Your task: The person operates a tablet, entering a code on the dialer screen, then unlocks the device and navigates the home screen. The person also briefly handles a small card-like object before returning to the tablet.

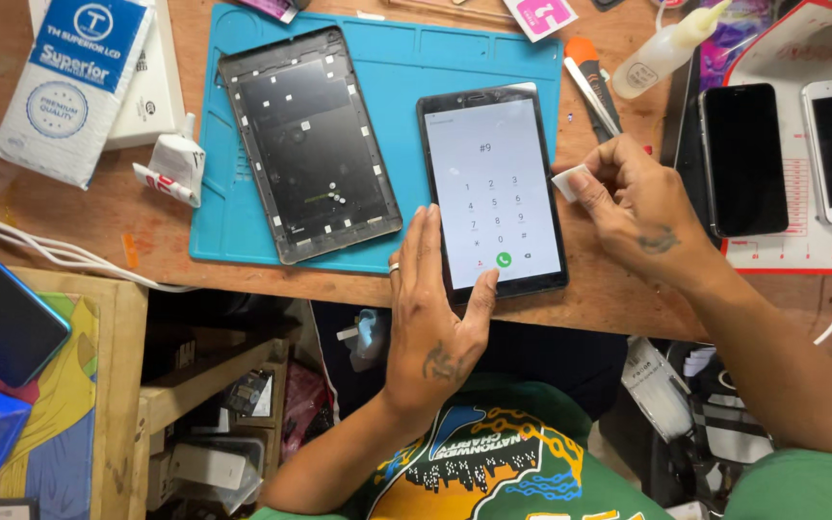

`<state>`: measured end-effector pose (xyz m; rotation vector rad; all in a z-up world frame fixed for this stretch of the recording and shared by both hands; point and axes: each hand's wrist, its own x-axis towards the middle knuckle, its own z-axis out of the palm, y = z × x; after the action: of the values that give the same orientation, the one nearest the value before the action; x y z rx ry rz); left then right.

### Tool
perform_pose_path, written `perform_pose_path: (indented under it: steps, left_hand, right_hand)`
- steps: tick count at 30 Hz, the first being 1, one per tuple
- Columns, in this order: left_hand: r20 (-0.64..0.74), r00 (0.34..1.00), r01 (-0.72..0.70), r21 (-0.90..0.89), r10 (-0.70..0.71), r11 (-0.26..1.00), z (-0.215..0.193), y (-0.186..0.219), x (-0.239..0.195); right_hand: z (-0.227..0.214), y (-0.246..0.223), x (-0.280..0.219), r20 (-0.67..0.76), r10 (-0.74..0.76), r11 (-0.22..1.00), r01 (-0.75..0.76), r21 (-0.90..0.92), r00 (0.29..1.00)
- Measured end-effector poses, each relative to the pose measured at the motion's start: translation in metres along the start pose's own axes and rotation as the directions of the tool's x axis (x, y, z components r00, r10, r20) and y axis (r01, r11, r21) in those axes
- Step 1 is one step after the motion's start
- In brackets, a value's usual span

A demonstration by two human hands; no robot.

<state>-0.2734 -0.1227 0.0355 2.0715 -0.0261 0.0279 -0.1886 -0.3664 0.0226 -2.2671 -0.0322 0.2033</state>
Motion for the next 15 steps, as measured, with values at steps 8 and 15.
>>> perform_pose_path:
  steps: [8,15]
  left_hand:
    - [-0.020,0.990,-0.136,0.158,0.141,0.978,0.022,0.013,-0.004]
    - [0.008,0.984,-0.176,0.247,0.179,0.953,0.037,0.011,0.004]
  right_hand:
    - [-0.003,0.004,-0.001,0.128,0.069,0.862,-0.124,0.491,0.989]
    - [-0.006,0.012,-0.002,0.186,0.059,0.596,-0.184,0.782,0.981]
